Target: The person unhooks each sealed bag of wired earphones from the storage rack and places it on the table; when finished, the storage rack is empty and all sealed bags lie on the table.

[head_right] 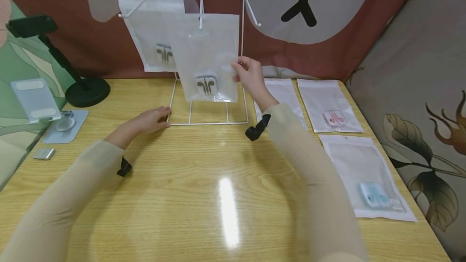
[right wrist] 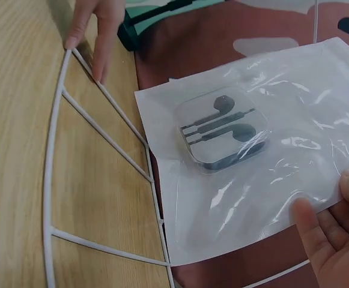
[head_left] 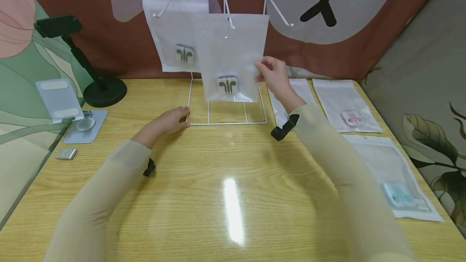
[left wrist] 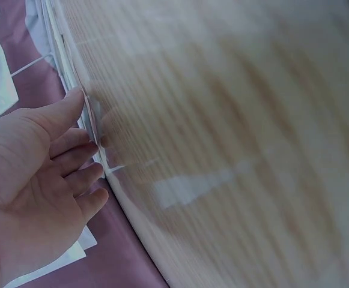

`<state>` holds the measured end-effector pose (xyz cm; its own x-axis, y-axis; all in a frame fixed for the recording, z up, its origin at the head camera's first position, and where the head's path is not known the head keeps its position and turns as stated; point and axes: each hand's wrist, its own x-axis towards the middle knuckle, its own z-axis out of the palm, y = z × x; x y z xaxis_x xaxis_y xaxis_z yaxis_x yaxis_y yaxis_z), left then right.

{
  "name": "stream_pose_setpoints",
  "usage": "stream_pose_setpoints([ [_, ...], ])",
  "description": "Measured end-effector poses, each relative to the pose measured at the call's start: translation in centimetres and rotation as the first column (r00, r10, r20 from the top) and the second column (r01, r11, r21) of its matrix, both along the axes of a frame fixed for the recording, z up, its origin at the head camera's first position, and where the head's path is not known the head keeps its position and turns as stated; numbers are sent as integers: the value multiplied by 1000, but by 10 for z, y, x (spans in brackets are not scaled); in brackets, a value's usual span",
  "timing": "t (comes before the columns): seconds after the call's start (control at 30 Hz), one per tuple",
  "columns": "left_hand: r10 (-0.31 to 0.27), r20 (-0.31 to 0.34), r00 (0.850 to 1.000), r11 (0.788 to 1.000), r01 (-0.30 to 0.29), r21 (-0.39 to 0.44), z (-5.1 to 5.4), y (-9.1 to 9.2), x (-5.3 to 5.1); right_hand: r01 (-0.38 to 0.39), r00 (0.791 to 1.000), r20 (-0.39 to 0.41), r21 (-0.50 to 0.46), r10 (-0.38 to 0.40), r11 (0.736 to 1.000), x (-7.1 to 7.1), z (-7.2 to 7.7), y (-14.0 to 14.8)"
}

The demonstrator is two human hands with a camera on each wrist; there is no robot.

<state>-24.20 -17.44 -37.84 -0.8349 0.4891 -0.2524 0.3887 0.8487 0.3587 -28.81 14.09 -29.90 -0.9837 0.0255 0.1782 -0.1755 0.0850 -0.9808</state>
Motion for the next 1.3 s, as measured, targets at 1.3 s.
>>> stream_pose_setpoints([
  [1.3, -2, -40, 999, 999, 4, 45, -35, 7, 10, -142, 978, -132, 132, 160, 981, 80, -14, 28],
])
